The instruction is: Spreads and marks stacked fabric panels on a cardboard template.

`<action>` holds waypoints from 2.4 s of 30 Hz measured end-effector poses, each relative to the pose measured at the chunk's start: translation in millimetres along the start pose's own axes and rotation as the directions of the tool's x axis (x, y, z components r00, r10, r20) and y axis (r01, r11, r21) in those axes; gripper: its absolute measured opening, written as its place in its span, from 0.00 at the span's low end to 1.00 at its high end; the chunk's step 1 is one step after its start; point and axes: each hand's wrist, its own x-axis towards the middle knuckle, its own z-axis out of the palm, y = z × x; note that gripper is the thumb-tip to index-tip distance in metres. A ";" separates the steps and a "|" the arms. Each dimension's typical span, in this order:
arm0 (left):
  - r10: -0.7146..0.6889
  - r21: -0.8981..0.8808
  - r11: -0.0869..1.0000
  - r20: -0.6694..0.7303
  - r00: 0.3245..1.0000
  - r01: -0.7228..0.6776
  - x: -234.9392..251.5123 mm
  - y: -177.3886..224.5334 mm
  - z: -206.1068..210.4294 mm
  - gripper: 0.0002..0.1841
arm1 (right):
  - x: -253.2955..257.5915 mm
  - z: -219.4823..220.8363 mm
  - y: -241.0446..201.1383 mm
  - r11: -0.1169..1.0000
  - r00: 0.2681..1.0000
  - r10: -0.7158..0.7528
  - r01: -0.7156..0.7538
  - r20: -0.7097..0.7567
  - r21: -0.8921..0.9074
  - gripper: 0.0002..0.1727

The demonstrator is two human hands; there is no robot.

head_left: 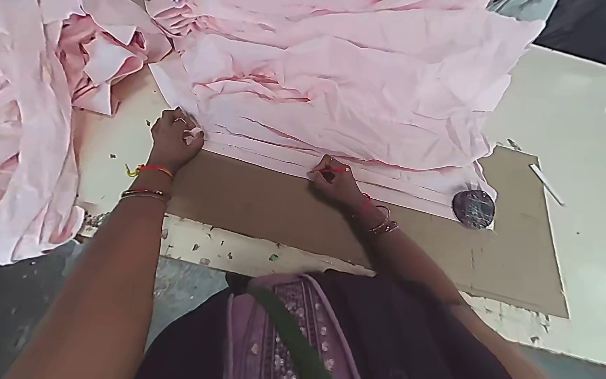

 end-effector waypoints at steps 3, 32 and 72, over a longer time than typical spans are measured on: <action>0.040 0.017 0.999 -0.014 0.999 -0.039 10.5 -20.5 8.6 0.21 | -0.7 -0.3 1.7 1.000 0.999 -0.013 0.012 0.029 0.018 0.04; 0.044 0.048 0.998 -0.012 0.999 -0.044 0.4 -27.0 10.3 0.23 | -64.9 -74.0 3.3 0.965 0.954 0.134 -0.065 -0.269 0.253 0.04; 0.002 0.072 0.997 -0.011 1.000 -0.001 8.6 -17.7 8.4 0.19 | -74.4 -83.2 -0.5 0.873 0.898 0.243 -0.038 -0.368 0.486 0.07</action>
